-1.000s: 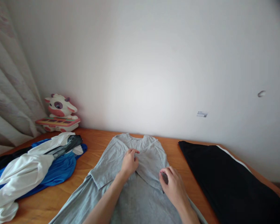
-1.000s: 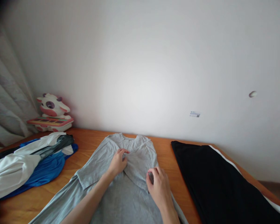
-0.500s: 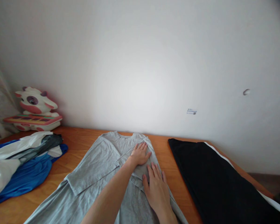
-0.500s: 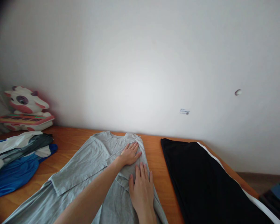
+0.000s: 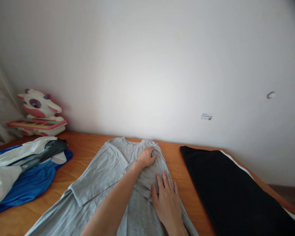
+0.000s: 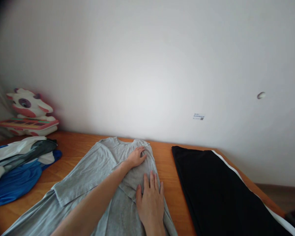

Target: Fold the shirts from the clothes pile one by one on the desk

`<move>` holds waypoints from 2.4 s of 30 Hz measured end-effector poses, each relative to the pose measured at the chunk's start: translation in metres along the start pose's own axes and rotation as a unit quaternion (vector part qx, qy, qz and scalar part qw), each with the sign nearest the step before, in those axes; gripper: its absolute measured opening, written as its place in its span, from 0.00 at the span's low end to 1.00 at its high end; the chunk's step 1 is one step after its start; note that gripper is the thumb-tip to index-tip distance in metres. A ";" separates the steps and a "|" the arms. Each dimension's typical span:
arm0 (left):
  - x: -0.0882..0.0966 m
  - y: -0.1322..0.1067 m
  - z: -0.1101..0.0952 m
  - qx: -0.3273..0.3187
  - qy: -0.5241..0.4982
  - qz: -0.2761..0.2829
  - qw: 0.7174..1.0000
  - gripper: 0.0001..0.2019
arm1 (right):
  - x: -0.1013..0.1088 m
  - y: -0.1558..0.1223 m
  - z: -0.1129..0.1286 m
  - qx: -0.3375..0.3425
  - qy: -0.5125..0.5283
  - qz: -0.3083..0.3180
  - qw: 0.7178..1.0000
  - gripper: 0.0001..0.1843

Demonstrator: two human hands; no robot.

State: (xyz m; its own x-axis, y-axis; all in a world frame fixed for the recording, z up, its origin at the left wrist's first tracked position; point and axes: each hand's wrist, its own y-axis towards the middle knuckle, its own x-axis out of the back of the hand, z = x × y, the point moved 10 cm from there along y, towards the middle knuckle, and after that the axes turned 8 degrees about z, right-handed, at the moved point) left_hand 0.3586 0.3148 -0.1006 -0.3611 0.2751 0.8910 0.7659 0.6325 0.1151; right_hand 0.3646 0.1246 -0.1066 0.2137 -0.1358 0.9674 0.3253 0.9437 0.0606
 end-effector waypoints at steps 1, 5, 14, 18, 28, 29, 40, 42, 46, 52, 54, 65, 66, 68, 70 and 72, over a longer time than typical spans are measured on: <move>0.004 -0.009 -0.001 -0.012 0.001 0.001 1.000 0.25 | 0.000 0.000 0.000 0.000 -0.001 0.006 1.000 0.31; 0.018 -0.067 -0.005 -0.065 0.023 0.014 0.998 0.27 | 0.001 0.001 0.002 0.001 -0.009 0.015 1.000 0.31; 0.026 -0.148 0.040 0.004 0.081 0.042 0.996 0.30 | 0.003 -0.001 0.004 0.003 -0.026 -0.001 1.000 0.31; 0.035 -0.154 0.045 -0.008 0.061 0.059 0.996 0.28 | 0.005 -0.003 0.005 0.008 -0.048 -0.014 0.999 0.31; 0.085 -0.258 0.098 0.021 0.125 0.011 0.992 0.29 | 0.002 -0.003 0.004 0.023 -0.048 -0.021 0.998 0.30; 0.086 -0.262 0.102 0.024 0.132 0.001 0.991 0.30 | 0.002 -0.003 0.004 0.025 -0.047 -0.022 0.998 0.30; 0.078 -0.259 0.106 0.018 0.145 -0.016 0.989 0.30 | -0.006 0.001 0.000 0.022 -0.068 -0.015 0.997 0.30; 0.078 -0.254 0.106 0.023 0.147 -0.007 0.989 0.30 | -0.005 0.004 -0.003 0.011 -0.066 -0.011 0.998 0.30; 0.080 -0.244 0.101 0.028 0.143 0.003 0.989 0.31 | -0.001 0.010 -0.006 0.003 -0.063 0.001 0.998 0.30; 0.088 -0.241 0.095 0.040 0.117 -0.012 0.992 0.30 | -0.001 0.016 -0.013 0.019 -0.049 -0.016 0.998 0.29; 0.091 -0.242 0.094 0.033 0.111 -0.024 0.993 0.28 | -0.004 0.016 -0.016 0.027 -0.042 -0.032 0.998 0.29; 0.118 -0.245 0.075 0.002 0.071 -0.107 0.992 0.13 | -0.004 0.014 -0.021 0.067 -0.019 -0.096 0.993 0.25; 0.120 -0.246 0.075 0.007 0.076 -0.114 0.991 0.12 | -0.004 0.013 -0.020 0.069 -0.020 -0.100 0.992 0.25; 0.119 -0.247 0.074 0.016 0.085 -0.109 0.990 0.13 | -0.001 0.012 -0.019 0.075 -0.019 -0.114 0.990 0.24; 0.115 -0.247 0.072 0.013 0.098 -0.093 0.991 0.15 | 0.005 0.010 -0.017 0.085 -0.014 -0.139 0.987 0.22; 0.111 -0.249 0.066 -0.005 0.116 -0.076 0.990 0.17 | 0.013 0.005 -0.015 0.101 0.002 -0.168 0.981 0.19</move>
State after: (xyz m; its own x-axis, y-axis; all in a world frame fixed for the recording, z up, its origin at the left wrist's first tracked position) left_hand 0.0928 0.2358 -0.0593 -0.3409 0.0028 0.9401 0.7175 0.6469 0.2582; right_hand 0.3829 0.1227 -0.0973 0.1301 -0.4505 0.8833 0.1892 0.8857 0.4239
